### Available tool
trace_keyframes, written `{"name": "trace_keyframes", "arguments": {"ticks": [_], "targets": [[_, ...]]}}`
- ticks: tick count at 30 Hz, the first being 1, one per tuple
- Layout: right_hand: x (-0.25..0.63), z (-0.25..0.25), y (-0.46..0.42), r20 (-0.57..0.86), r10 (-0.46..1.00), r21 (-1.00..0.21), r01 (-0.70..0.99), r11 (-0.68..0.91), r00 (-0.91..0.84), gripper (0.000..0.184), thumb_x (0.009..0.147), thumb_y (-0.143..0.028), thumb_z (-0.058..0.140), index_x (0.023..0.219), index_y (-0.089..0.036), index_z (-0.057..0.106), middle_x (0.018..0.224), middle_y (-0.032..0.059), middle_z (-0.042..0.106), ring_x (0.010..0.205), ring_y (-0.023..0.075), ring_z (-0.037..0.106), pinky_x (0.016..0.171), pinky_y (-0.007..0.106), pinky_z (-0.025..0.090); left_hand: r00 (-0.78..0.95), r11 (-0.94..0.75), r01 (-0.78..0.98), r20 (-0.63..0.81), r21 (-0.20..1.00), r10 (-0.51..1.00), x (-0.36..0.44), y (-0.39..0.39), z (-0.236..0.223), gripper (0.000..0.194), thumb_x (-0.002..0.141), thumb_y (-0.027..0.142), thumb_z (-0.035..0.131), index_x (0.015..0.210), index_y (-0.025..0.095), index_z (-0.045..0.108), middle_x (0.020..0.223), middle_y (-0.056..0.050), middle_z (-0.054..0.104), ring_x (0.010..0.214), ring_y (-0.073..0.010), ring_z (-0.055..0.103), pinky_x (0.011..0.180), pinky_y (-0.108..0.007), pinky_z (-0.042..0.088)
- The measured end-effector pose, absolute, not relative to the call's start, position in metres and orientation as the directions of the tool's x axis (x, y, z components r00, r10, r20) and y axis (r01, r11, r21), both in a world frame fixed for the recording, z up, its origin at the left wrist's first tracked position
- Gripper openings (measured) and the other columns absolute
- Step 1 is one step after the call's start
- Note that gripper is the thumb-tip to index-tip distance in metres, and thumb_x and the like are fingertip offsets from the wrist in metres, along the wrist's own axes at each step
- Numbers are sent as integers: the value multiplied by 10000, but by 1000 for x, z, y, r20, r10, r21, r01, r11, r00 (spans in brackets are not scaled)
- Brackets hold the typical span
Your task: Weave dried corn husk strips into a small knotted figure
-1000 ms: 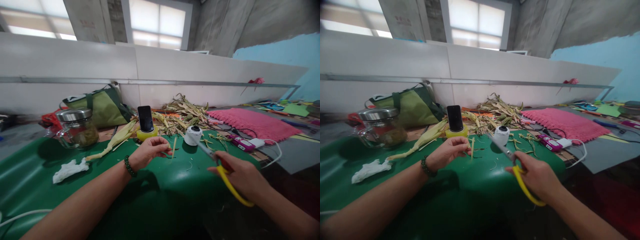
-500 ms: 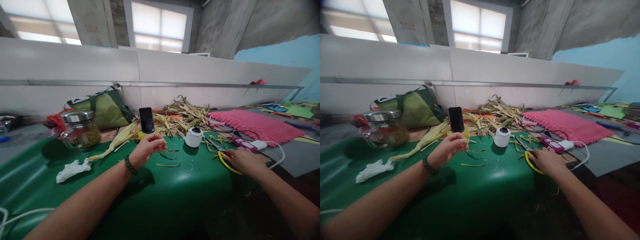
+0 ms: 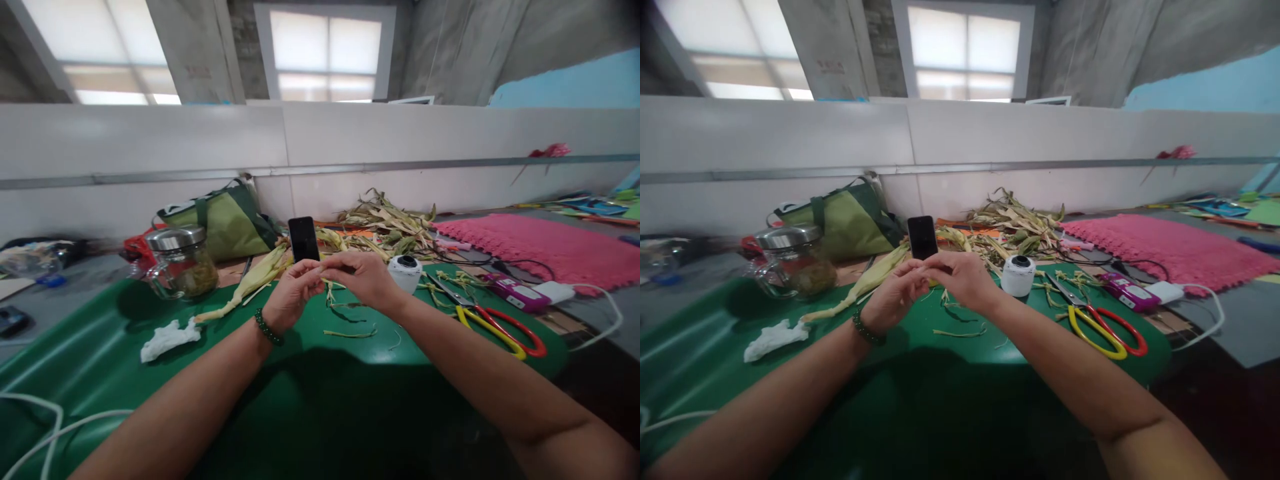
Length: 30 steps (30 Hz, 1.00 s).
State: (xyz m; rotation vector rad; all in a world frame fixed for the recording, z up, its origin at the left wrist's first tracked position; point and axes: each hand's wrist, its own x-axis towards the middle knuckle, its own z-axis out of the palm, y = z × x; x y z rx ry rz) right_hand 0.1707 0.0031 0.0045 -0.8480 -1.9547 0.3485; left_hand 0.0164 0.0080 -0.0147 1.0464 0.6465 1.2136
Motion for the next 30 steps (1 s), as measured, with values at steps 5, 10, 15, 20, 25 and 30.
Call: {"name": "trace_keyframes", "arguments": {"ticks": [5,10,15,20,25,30], "targets": [[170,3,8,646,720,-621,374,689,-252,114,786,-300,653,781,-218,732,719,-14,709,645,120,615,605,228,467,223,-14,-421,119,907,968,18,10,-16,264,559,250,822,720,149,639,621,43,605,529,-52,528,533,-174,450],[177,-6,25,643,744,-691,283,665,-179,149,787,-327,629,759,-189,680,674,-5,675,627,124,614,603,240,484,228,-24,-361,113,932,967,15,15,-18,338,603,331,803,863,157,676,736,9,669,565,-70,575,564,-199,467],[193,-24,62,481,875,-861,163,482,-43,151,745,-308,626,714,-161,608,589,-5,620,553,124,612,552,235,493,164,-81,-37,86,996,983,11,30,-34,268,594,250,795,811,134,687,648,6,655,520,-83,583,495,-182,424],[186,-53,83,239,956,-909,307,282,-171,84,724,-200,604,654,-152,602,492,-21,587,486,111,583,472,194,442,232,-27,137,-6,990,973,12,38,-53,209,601,172,762,785,119,680,622,-9,656,491,-101,589,459,-191,430],[178,-57,82,287,933,-877,332,347,-216,129,680,-149,615,552,-144,595,494,-29,581,474,79,482,475,186,384,184,11,151,-39,988,982,11,39,-59,194,614,169,757,760,127,636,609,-4,626,524,-108,591,463,-188,429],[182,-39,59,511,820,-755,322,571,-257,136,769,-275,589,747,-155,649,683,1,645,605,108,536,587,223,429,152,-123,181,96,976,984,10,39,-54,179,645,244,737,738,127,640,659,-5,612,598,-104,536,524,-186,410]]}}
